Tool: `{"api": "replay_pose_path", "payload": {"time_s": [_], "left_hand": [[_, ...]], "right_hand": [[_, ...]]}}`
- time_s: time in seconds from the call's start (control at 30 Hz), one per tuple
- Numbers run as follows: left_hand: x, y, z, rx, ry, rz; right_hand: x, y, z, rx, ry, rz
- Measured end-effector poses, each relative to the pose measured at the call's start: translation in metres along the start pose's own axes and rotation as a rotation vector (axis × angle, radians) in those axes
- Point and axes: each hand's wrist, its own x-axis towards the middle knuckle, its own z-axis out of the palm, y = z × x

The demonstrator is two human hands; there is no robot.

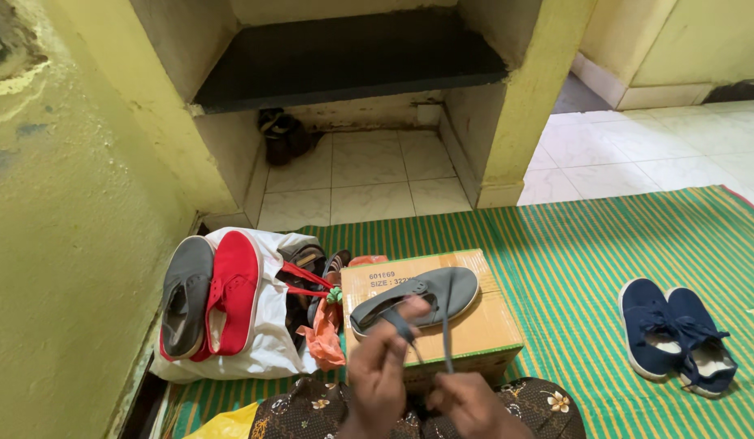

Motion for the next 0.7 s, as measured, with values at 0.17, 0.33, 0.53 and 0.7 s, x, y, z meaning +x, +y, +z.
{"api": "replay_pose_path", "payload": {"time_s": [0.17,0.33,0.53,0.7], "left_hand": [[0.011,-0.032,-0.016,0.477,-0.056,0.070],[-0.048,-0.043,0.015,0.000,-0.360,-0.320],[-0.051,-0.012,0.035,-0.111,-0.205,-0.086],[-0.003,-0.010,0.003,0.352,-0.079,0.080]], "right_hand": [[-0.006,-0.033,-0.024,-0.405,-0.236,-0.241],[0.001,-0.040,-0.083,-0.322,0.175,-0.211],[0.006,0.015,-0.037,0.182,0.126,-0.239],[-0.027,0.009,-0.001,-0.094,-0.031,-0.074]]}}
